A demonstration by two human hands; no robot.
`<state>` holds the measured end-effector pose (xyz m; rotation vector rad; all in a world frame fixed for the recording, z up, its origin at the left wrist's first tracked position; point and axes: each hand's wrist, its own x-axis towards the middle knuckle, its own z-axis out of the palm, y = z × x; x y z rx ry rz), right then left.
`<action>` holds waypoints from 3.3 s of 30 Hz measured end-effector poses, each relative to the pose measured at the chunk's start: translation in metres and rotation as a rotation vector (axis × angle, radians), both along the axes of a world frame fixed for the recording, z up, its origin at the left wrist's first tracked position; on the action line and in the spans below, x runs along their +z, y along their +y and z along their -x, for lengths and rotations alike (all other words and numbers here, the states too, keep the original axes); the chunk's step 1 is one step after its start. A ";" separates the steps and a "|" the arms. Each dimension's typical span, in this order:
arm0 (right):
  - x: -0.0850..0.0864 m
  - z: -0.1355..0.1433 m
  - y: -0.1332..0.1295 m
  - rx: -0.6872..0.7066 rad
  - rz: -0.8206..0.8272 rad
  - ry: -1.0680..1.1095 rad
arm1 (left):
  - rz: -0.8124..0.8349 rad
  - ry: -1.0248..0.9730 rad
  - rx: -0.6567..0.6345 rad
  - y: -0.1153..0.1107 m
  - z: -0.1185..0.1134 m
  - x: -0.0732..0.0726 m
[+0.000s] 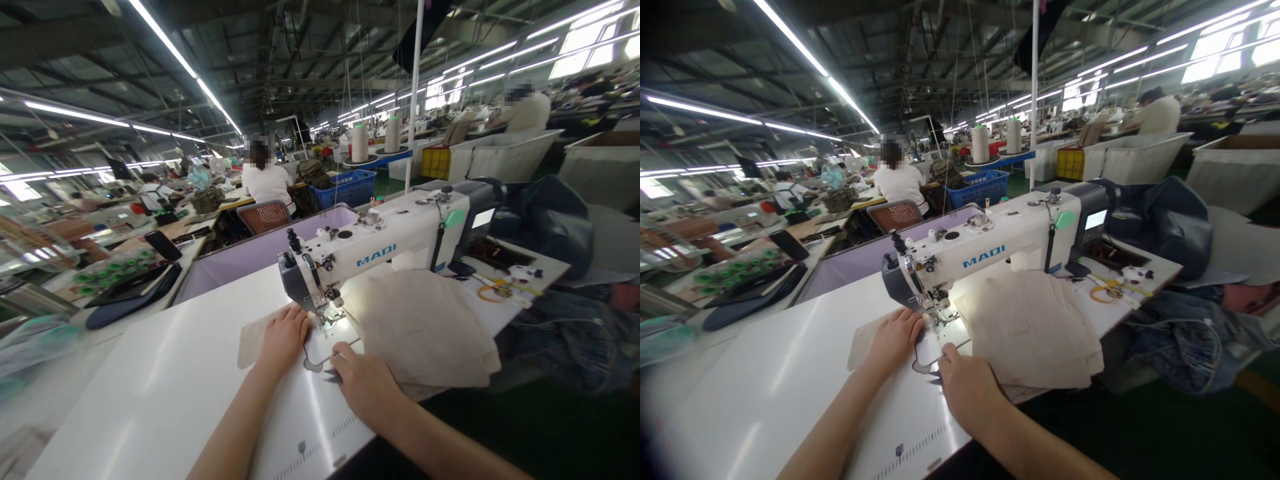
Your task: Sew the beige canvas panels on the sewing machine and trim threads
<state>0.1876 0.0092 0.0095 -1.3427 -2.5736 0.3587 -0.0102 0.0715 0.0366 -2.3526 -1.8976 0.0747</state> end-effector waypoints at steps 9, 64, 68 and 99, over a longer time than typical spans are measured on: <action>0.006 -0.008 0.005 -0.014 0.029 0.125 | 0.058 0.020 -0.096 -0.041 -0.024 0.002; 0.008 0.004 0.003 -0.039 -0.019 -0.096 | -0.098 -0.395 -0.414 -0.026 -0.003 -0.025; 0.007 0.004 0.003 -0.038 -0.031 -0.112 | -0.108 -0.390 -0.414 -0.026 -0.003 -0.024; 0.009 -0.001 0.011 0.046 -0.050 -0.160 | -0.111 -0.270 -0.500 -0.061 -0.012 -0.010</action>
